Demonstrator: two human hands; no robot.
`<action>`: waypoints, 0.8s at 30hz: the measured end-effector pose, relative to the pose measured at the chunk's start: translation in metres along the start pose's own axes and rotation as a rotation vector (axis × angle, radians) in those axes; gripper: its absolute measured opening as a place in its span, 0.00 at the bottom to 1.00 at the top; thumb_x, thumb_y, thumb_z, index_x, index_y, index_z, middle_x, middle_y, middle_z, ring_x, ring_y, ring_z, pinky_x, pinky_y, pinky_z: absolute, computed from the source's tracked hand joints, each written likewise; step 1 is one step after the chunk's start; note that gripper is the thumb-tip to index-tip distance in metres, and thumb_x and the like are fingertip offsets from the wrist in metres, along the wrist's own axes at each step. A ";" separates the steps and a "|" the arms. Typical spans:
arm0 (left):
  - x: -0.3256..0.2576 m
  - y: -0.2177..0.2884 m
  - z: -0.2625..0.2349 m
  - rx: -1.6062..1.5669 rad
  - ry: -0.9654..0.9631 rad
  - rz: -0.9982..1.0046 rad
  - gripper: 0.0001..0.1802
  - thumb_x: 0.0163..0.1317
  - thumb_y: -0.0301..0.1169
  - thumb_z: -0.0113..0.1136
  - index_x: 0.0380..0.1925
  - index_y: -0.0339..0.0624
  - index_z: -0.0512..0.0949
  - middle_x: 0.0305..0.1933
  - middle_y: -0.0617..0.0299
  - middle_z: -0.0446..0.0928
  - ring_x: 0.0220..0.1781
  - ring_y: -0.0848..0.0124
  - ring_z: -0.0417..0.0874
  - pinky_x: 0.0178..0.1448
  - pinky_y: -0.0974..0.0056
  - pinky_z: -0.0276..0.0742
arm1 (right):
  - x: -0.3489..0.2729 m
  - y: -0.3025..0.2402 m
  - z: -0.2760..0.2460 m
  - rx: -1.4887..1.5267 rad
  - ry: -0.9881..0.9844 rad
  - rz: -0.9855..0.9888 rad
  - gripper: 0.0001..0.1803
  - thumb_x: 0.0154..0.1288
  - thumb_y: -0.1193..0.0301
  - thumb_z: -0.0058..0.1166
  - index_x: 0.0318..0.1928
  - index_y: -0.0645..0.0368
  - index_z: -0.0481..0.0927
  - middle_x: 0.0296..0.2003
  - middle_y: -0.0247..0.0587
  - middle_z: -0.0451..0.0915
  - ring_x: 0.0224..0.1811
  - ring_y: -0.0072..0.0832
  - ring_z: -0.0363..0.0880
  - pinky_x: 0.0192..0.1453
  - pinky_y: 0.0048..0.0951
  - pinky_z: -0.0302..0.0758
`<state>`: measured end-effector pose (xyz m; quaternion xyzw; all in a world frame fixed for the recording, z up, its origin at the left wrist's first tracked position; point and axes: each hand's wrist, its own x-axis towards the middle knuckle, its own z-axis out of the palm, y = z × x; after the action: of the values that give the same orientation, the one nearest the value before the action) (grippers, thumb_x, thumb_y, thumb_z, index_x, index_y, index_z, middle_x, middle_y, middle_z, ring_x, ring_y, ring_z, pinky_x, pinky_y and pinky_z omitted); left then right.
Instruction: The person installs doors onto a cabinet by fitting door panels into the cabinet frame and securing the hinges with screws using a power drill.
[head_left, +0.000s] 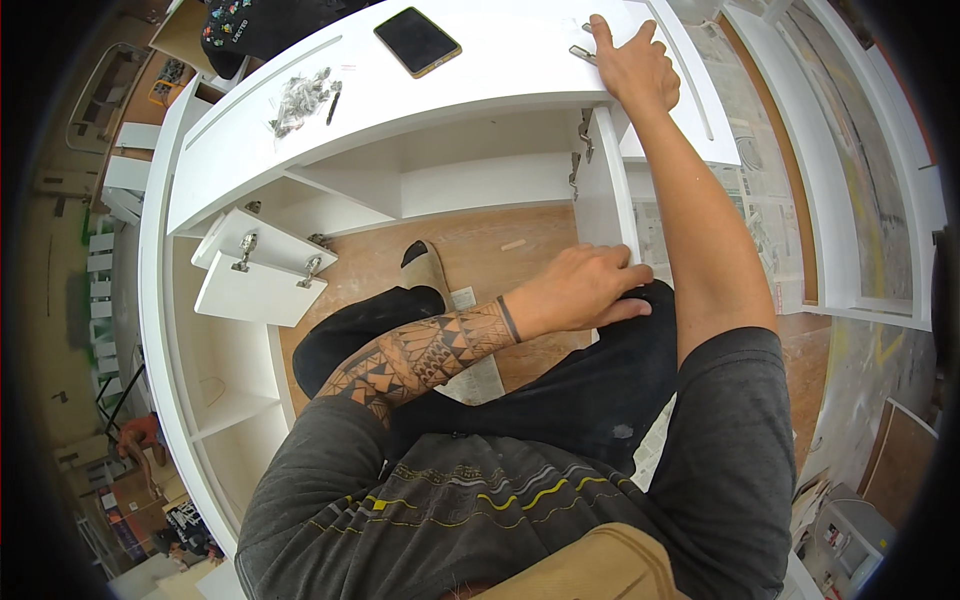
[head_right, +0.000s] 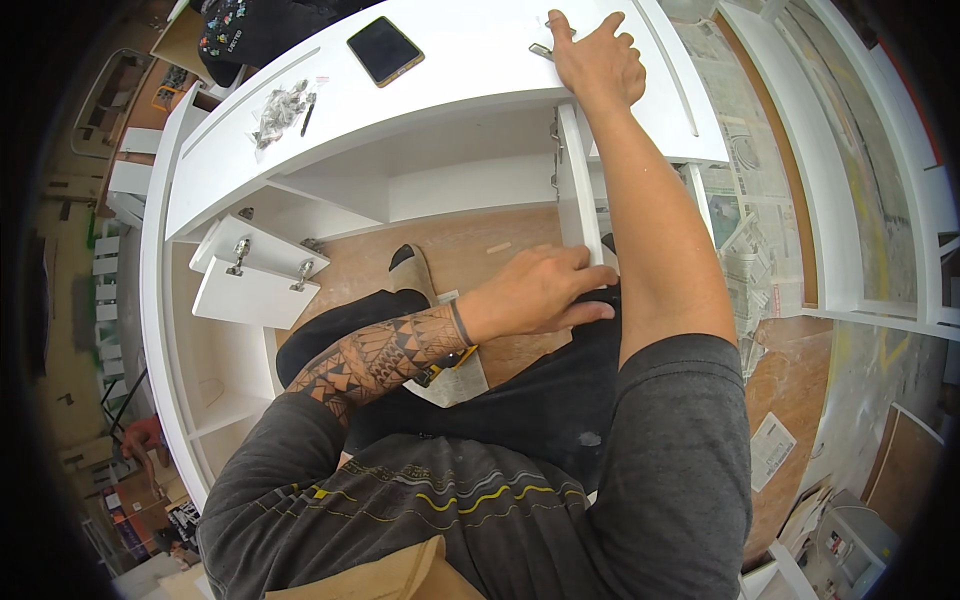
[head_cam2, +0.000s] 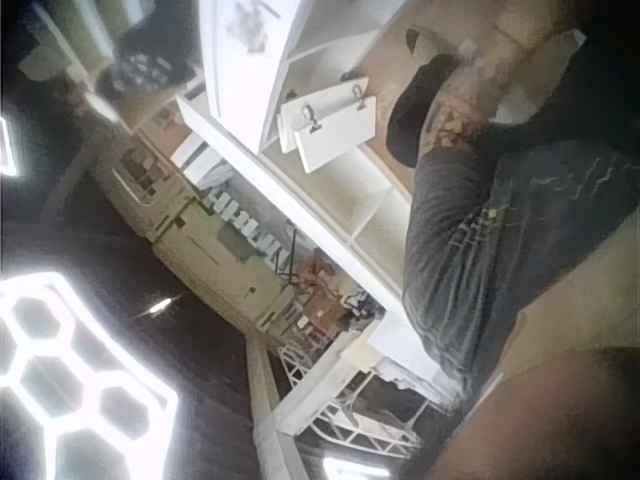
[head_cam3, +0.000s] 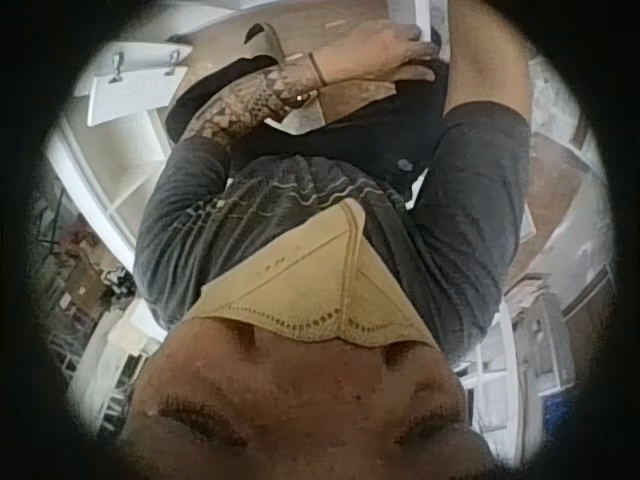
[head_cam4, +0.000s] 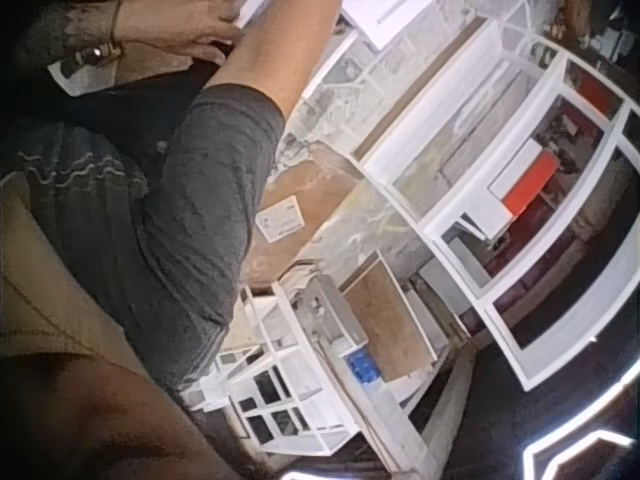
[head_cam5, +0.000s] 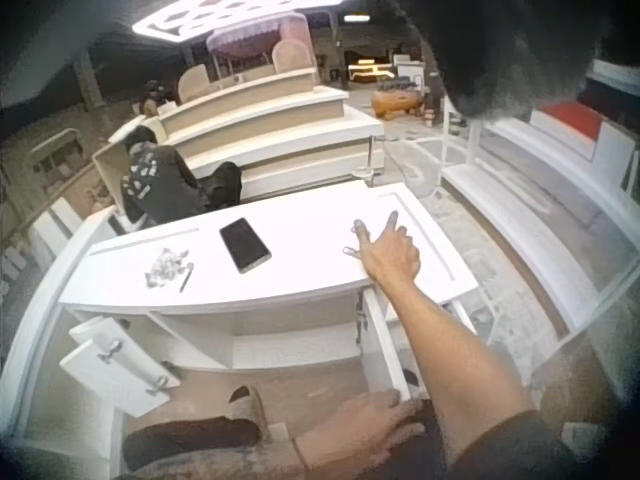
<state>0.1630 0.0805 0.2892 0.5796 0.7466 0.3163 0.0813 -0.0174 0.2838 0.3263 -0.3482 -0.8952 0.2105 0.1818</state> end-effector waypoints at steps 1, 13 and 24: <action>-0.002 -0.003 0.000 -0.003 -0.010 -0.002 0.21 0.67 0.42 0.70 0.55 0.50 0.80 0.37 0.55 0.76 0.39 0.51 0.84 0.43 0.50 0.81 | 0.001 0.001 -0.002 -0.008 -0.021 0.013 0.58 0.68 0.23 0.36 0.80 0.59 0.59 0.64 0.60 0.79 0.66 0.51 0.80 0.65 0.53 0.76; -0.111 -0.095 -0.078 -0.003 0.400 -0.555 0.26 0.70 0.31 0.68 0.65 0.41 0.72 0.43 0.57 0.81 0.40 0.70 0.87 0.41 0.63 0.85 | -0.016 -0.012 -0.032 0.118 -0.011 0.020 0.55 0.69 0.32 0.50 0.79 0.64 0.59 0.64 0.65 0.77 0.65 0.57 0.79 0.67 0.53 0.78; -0.097 -0.164 -0.092 -0.165 0.656 -0.748 0.16 0.73 0.38 0.68 0.43 0.33 0.84 0.31 0.59 0.87 0.31 0.76 0.87 0.38 0.69 0.83 | -0.015 -0.012 -0.029 0.078 -0.006 0.036 0.55 0.69 0.31 0.49 0.78 0.63 0.61 0.64 0.66 0.77 0.64 0.57 0.80 0.67 0.53 0.77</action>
<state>0.0154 -0.0645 0.2446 0.1341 0.8618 0.4892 -0.0042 0.0000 0.2728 0.3544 -0.3564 -0.8804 0.2494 0.1887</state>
